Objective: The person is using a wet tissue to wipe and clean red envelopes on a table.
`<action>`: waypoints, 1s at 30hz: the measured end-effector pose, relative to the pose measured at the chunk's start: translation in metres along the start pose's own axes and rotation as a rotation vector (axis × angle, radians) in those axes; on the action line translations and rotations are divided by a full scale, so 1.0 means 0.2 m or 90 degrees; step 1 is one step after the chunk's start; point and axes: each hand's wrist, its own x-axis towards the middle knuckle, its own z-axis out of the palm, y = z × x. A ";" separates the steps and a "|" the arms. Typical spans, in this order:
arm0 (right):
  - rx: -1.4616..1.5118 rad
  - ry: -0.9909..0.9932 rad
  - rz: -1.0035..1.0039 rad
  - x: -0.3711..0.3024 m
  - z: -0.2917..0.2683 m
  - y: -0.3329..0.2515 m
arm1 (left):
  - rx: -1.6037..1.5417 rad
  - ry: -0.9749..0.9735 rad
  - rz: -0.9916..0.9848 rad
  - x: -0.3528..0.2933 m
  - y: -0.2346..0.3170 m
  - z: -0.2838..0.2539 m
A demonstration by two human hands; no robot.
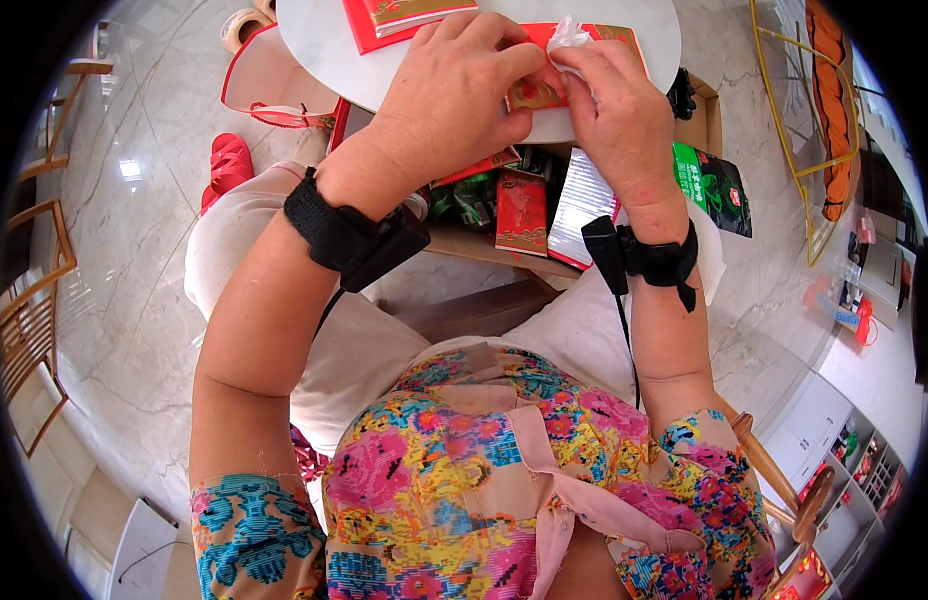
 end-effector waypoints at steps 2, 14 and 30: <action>0.003 0.009 0.009 0.00 0.00 0.00 | -0.004 0.005 0.002 0.00 0.00 0.00; -0.019 0.006 0.067 0.00 -0.01 0.04 | -0.003 0.010 0.000 0.00 0.01 0.01; -0.069 0.022 -0.016 -0.02 0.00 0.04 | 0.009 0.008 0.005 0.01 0.02 0.01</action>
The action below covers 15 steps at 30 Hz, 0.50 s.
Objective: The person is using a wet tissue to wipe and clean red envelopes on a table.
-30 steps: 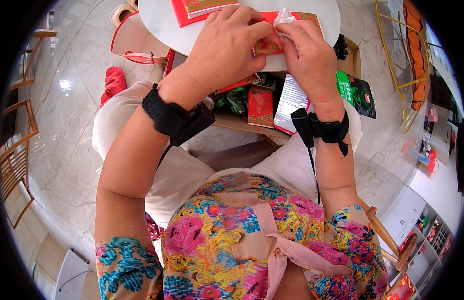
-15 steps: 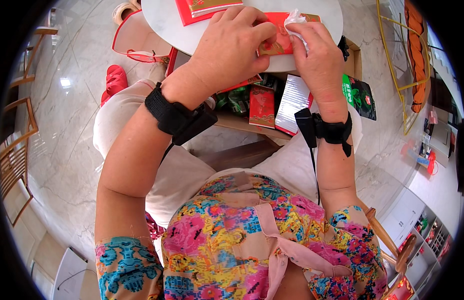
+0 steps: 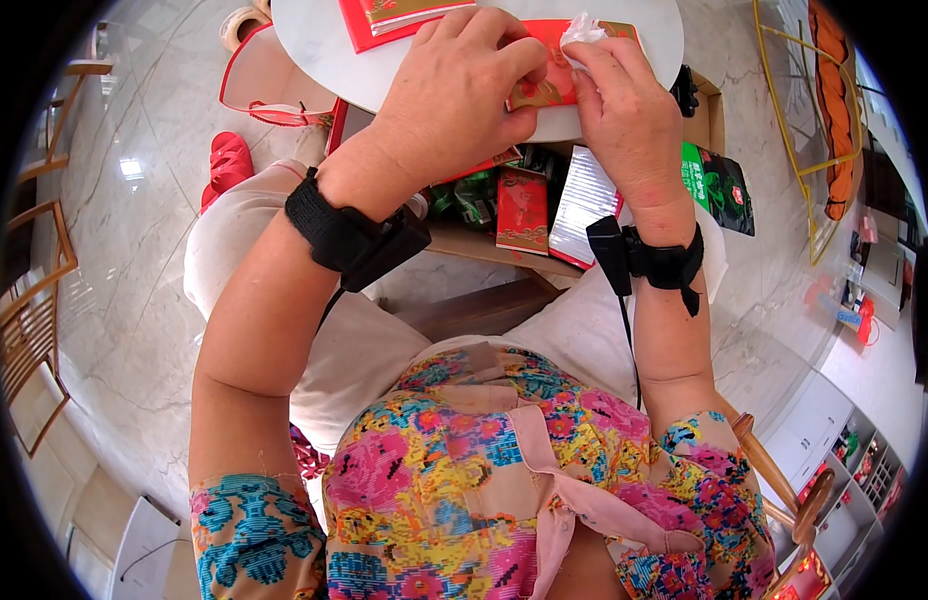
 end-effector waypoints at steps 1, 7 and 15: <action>-0.001 -0.005 0.000 0.00 0.00 0.00 | 0.000 -0.005 -0.001 0.00 0.00 0.00; 0.006 -0.009 0.001 0.00 0.00 0.00 | 0.000 0.005 -0.005 0.00 0.00 0.01; -0.006 -0.002 -0.001 0.00 0.00 0.00 | -0.001 0.010 0.004 0.00 0.00 0.01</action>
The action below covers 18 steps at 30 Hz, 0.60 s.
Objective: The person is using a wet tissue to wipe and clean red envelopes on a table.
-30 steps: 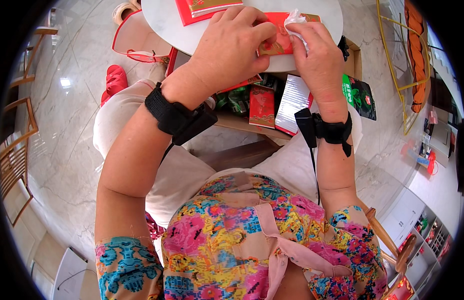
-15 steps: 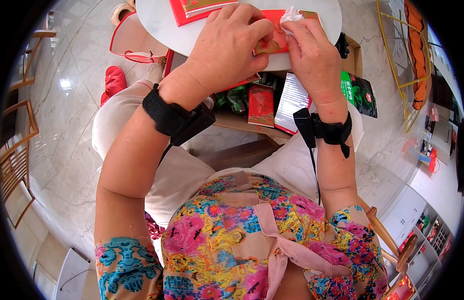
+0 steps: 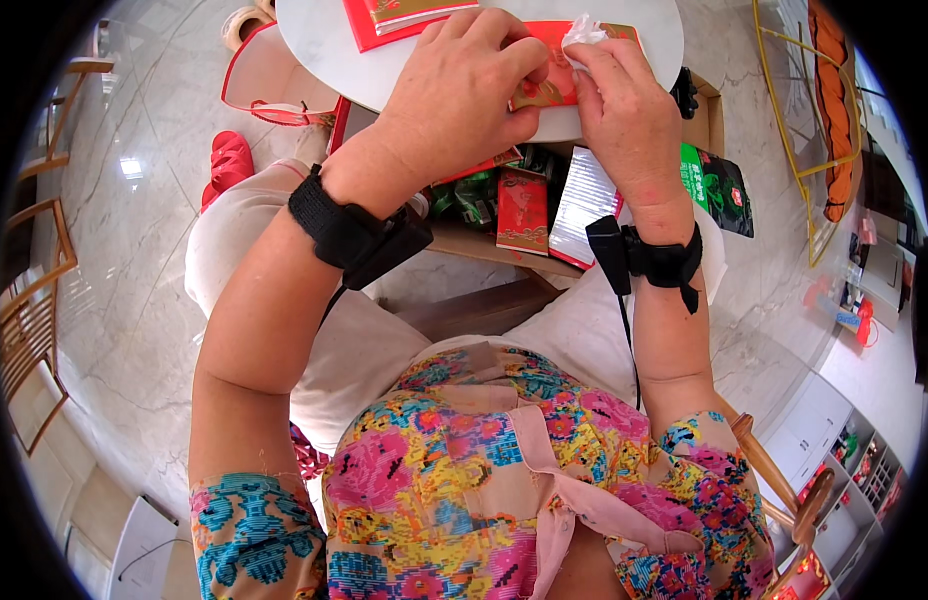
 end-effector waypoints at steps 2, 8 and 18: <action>0.001 0.002 -0.003 0.00 0.00 0.00 | 0.001 0.001 0.003 0.00 0.00 0.00; 0.011 0.002 -0.001 0.00 0.00 -0.01 | -0.004 0.003 0.002 -0.01 -0.01 0.01; 0.145 -0.045 -0.047 0.02 -0.02 -0.09 | -0.036 -0.021 -0.049 -0.01 -0.01 -0.01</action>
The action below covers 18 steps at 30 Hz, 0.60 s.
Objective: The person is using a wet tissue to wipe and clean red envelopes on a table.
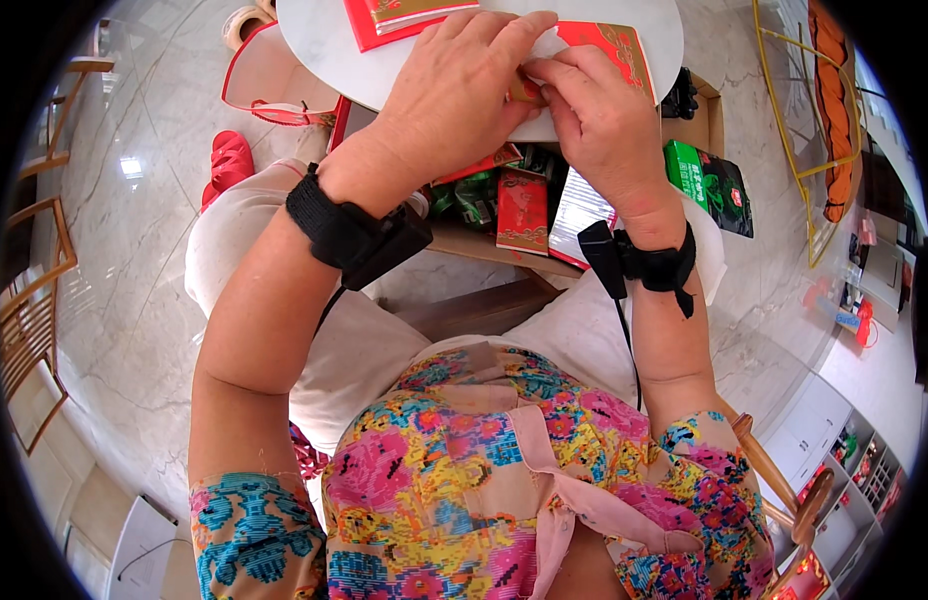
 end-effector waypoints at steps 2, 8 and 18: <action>0.030 -0.002 0.005 0.00 0.00 0.01 | 0.005 -0.001 0.003 0.00 0.00 0.01; -0.088 0.045 0.082 -0.01 -0.02 0.15 | 0.014 -0.005 -0.016 0.00 0.02 0.00; -0.026 0.041 -0.037 0.03 0.05 -0.01 | -0.076 -0.019 -0.007 -0.01 -0.01 0.00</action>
